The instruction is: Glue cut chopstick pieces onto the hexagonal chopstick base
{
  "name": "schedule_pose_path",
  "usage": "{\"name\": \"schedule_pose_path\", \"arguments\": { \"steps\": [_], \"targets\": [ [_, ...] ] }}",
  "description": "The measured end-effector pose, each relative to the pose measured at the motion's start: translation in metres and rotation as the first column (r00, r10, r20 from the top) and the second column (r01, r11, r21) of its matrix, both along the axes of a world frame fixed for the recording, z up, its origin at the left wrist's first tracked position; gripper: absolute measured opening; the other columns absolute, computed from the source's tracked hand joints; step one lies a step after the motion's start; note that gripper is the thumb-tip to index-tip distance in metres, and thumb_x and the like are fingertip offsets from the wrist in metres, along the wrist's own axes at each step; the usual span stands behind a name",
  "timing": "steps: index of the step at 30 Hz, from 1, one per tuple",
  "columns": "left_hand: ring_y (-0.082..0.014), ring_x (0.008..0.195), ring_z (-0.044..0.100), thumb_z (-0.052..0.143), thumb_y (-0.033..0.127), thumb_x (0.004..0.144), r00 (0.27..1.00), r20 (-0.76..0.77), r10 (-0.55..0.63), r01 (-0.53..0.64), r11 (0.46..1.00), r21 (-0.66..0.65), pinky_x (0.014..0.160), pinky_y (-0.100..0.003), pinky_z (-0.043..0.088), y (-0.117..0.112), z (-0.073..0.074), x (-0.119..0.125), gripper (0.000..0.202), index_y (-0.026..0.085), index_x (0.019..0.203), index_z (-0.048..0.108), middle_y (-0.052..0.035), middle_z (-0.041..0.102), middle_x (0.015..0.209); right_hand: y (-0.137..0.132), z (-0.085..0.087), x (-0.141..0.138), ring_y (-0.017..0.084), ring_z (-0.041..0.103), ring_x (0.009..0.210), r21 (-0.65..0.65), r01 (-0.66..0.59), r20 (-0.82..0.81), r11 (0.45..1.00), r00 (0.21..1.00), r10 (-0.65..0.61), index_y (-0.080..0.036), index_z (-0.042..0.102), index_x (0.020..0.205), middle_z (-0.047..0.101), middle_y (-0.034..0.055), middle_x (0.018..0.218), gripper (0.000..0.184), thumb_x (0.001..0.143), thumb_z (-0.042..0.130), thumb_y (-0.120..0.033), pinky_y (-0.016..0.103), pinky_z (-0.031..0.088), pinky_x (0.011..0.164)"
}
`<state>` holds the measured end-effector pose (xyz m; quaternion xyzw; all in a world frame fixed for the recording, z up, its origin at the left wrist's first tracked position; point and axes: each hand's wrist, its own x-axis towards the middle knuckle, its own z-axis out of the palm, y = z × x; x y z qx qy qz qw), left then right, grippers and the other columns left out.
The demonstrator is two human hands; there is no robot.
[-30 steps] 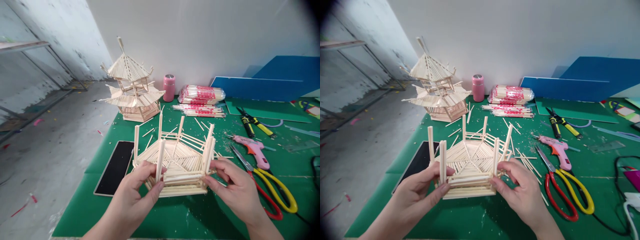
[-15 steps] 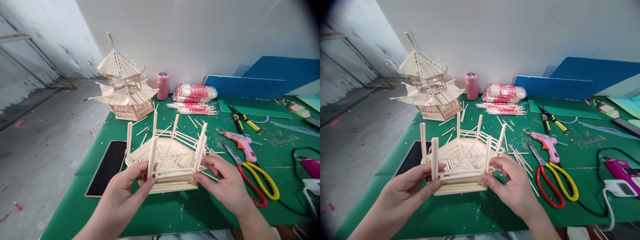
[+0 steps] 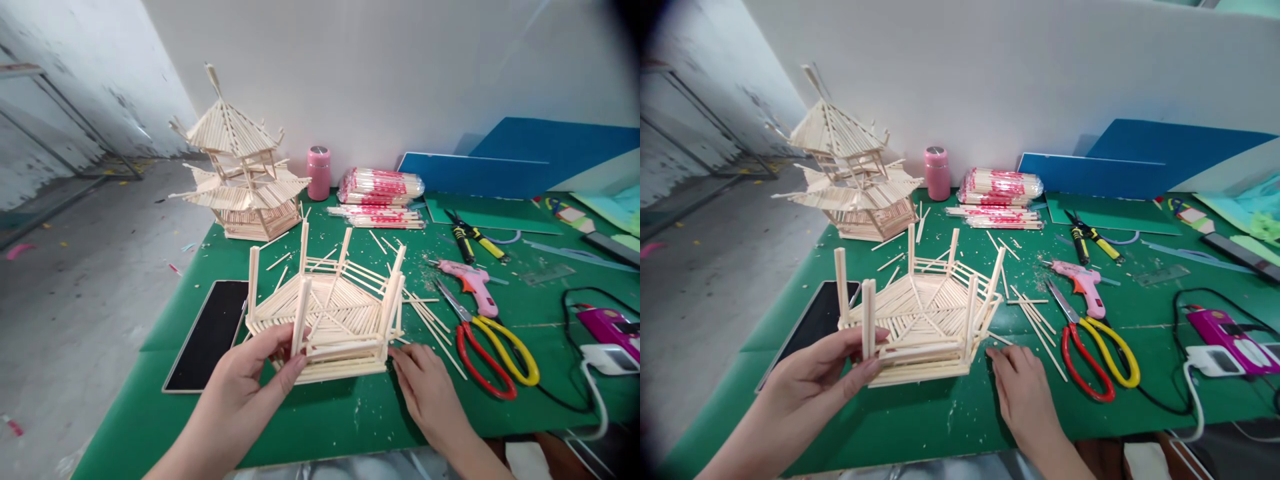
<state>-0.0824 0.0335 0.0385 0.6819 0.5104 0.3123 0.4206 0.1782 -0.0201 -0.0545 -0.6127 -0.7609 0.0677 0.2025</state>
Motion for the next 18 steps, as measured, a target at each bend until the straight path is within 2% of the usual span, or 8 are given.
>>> {"name": "schedule_pose_path", "arguments": {
  "steps": [3,6,10,12,13,15,17,18],
  "targets": [
    [-0.0144,0.076,0.06,0.053,0.021,0.079,1.0,-0.027,-0.007,0.007,1.0,0.001,0.068,-0.022,0.05,-0.003,-0.002,0.0,0.019,0.02,0.096,0.059,-0.0016,0.066,0.086,-0.002,-0.003,0.001,0.023,0.054,0.085,0.023,-0.023,0.002,0.999,1.0,0.023,-0.017,0.054,0.105,0.056,0.0095,0.093,0.024,0.083,0.044,-0.019,0.038,0.046,0.07],
    [-0.0147,0.077,0.06,0.052,0.021,0.079,0.998,-0.063,-0.027,0.028,0.999,0.022,0.068,-0.023,0.049,-0.006,-0.001,0.0,0.018,0.018,0.095,0.059,-0.0024,0.065,0.085,-0.007,0.006,0.005,0.022,0.052,0.091,0.103,-0.002,-0.133,0.995,0.991,0.016,-0.017,0.05,0.109,0.054,0.0101,0.098,0.027,0.082,0.047,-0.018,0.038,0.045,0.076],
    [-0.0134,0.071,0.058,0.049,0.02,0.08,0.987,-0.132,-0.091,0.1,0.993,0.066,0.065,-0.022,0.047,-0.009,0.001,0.001,0.016,0.017,0.091,0.061,-0.0021,0.063,0.076,-0.002,0.038,0.008,0.018,0.054,0.08,0.263,0.213,-0.41,0.941,0.908,-0.091,-0.018,0.053,0.098,0.055,0.0069,0.089,0.018,0.08,0.049,-0.016,0.031,0.047,0.068],
    [-0.0133,0.071,0.057,0.048,0.02,0.081,0.981,-0.155,-0.115,0.129,0.988,0.083,0.067,-0.022,0.046,-0.01,0.0,0.0,0.017,0.017,0.091,0.061,-0.0028,0.063,0.077,0.011,0.059,0.007,0.014,0.054,0.068,0.208,0.316,-0.526,0.926,0.834,-0.166,-0.019,0.055,0.096,0.056,0.0053,0.085,0.017,0.079,0.053,-0.019,0.027,0.048,0.061],
    [-0.0136,0.073,0.057,0.048,0.019,0.081,0.98,-0.158,-0.125,0.141,0.986,0.091,0.068,-0.023,0.046,-0.011,-0.001,-0.001,0.017,0.017,0.092,0.061,-0.0035,0.063,0.079,0.02,0.069,0.006,0.013,0.055,0.065,0.19,0.337,-0.592,0.922,0.789,-0.166,-0.02,0.056,0.095,0.057,0.0046,0.083,0.015,0.079,0.054,-0.021,0.026,0.048,0.057],
    [-0.0143,0.076,0.058,0.047,0.017,0.081,0.979,-0.148,-0.138,0.154,0.983,0.103,0.072,-0.023,0.046,-0.013,-0.004,-0.003,0.019,0.017,0.094,0.061,-0.0047,0.064,0.083,0.042,0.087,0.002,0.012,0.055,0.061,0.109,0.23,-0.67,0.967,0.735,-0.1,-0.021,0.058,0.093,0.058,0.0014,0.073,0.014,0.08,0.054,-0.024,0.023,0.048,0.054],
    [-0.0145,0.077,0.058,0.047,0.016,0.081,0.981,-0.127,-0.149,0.163,0.981,0.105,0.073,-0.023,0.046,-0.014,-0.008,-0.006,0.02,0.017,0.094,0.062,-0.0049,0.064,0.083,0.065,0.098,-0.005,0.01,0.056,0.058,-0.006,-0.021,-0.707,1.0,0.707,0.01,-0.021,0.06,0.092,0.06,-0.0001,0.07,0.014,0.079,0.056,-0.026,0.021,0.049,0.053],
    [-0.0147,0.077,0.059,0.047,0.016,0.081,0.981,-0.12,-0.154,0.166,0.981,0.104,0.073,-0.023,0.046,-0.015,-0.009,-0.007,0.02,0.017,0.094,0.062,-0.0048,0.064,0.082,0.075,0.102,-0.011,0.01,0.057,0.059,-0.097,-0.15,-0.714,0.984,0.699,0.036,-0.021,0.06,0.091,0.062,0.0002,0.073,0.015,0.077,0.059,-0.026,0.02,0.049,0.053]
  ]
}}
